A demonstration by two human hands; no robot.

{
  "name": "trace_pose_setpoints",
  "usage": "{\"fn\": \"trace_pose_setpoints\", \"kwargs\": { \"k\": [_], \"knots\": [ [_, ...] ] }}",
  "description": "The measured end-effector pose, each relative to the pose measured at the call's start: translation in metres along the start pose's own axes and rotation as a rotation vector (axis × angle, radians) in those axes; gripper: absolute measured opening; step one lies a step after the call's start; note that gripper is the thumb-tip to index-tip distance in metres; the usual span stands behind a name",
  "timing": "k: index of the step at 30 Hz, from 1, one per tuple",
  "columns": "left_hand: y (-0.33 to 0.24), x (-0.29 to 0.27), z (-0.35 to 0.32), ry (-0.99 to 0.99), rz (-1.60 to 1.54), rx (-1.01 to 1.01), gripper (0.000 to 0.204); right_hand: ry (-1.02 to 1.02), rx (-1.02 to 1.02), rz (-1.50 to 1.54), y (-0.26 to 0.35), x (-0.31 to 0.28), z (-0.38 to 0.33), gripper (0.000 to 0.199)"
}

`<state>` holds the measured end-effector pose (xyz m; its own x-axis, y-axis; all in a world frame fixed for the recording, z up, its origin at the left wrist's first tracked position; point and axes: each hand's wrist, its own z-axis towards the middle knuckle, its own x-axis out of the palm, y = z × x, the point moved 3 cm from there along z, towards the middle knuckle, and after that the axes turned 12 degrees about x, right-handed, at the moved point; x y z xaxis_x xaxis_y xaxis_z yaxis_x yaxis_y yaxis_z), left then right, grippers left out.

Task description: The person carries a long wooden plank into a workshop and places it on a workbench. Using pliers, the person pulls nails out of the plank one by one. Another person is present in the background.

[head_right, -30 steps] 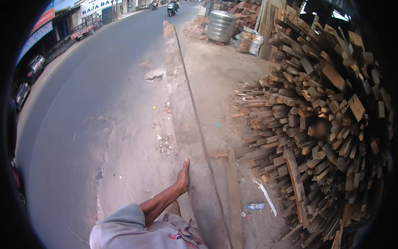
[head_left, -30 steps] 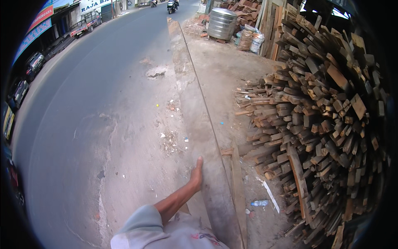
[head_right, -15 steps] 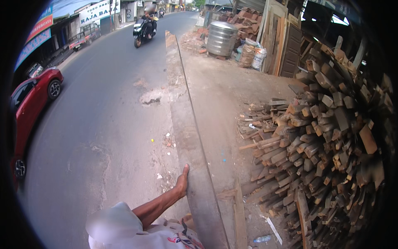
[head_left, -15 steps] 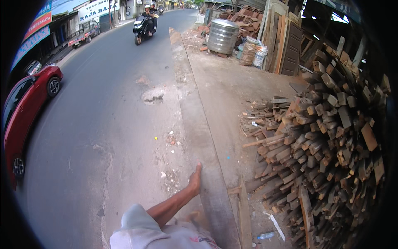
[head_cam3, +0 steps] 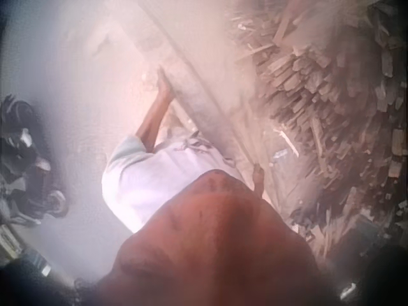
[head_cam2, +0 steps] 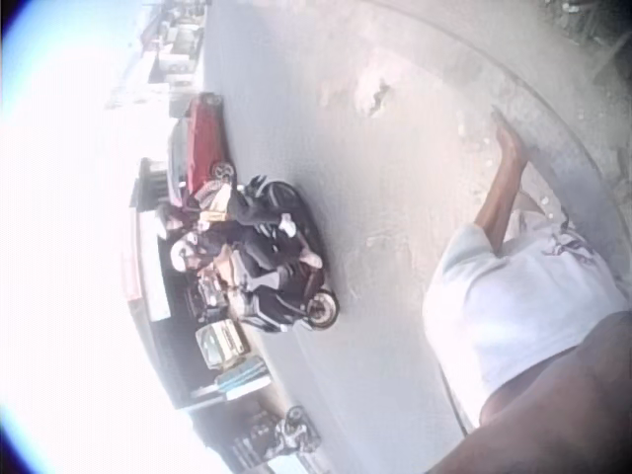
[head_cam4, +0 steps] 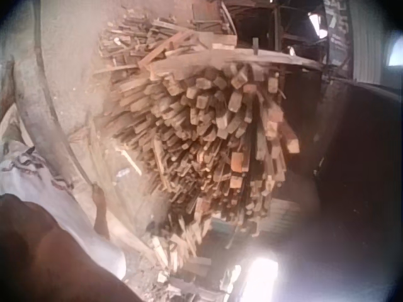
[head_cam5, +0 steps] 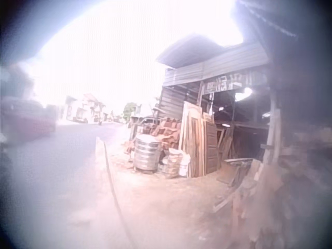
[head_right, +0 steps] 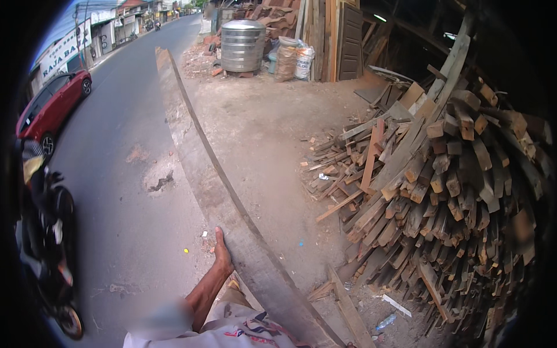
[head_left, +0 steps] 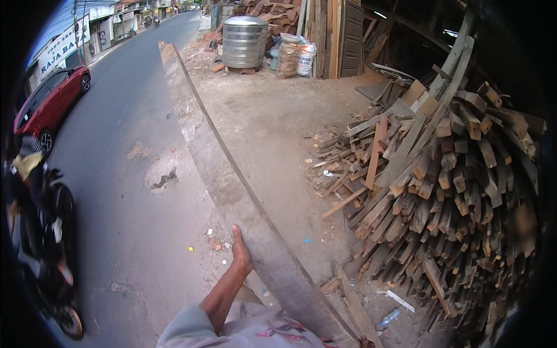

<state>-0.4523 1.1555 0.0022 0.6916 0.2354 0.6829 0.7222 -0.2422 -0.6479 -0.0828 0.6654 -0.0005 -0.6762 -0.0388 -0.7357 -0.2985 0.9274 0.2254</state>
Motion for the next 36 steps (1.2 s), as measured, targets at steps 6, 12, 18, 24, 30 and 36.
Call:
{"fn": "trace_pose_setpoints", "kwargs": {
  "k": [6, 12, 18, 24, 30, 36],
  "knots": [
    [-0.082, 0.011, 0.127, -0.038, 0.075, -0.006, 0.091, -0.042, 0.011, -0.056, 0.182, 0.015, -0.017, 0.072],
    [-0.106, 0.035, 0.245, -0.024, 0.049, -0.056, 0.088, -0.103, -0.025, -0.141, 0.286, 0.032, 0.038, 0.077],
    [-0.12, 0.069, 0.393, 0.037, 0.094, -0.019, 0.089, -0.053, 0.006, -0.081, 0.395, 0.045, 0.131, 0.074],
    [-0.147, 0.135, 0.495, 0.105, 0.107, -0.066, 0.091, 0.043, 0.145, 0.038, 0.496, 0.013, 0.168, 0.073],
    [-0.173, 0.188, 0.61, 0.166, 0.07, -0.057, 0.091, -0.149, 0.188, 0.165, 0.63, -0.021, 0.194, 0.055],
    [-0.19, 0.226, 0.747, 0.14, 0.08, -0.061, 0.092, -0.169, 0.289, 0.138, 0.75, -0.012, 0.239, 0.056]
  ]
}}
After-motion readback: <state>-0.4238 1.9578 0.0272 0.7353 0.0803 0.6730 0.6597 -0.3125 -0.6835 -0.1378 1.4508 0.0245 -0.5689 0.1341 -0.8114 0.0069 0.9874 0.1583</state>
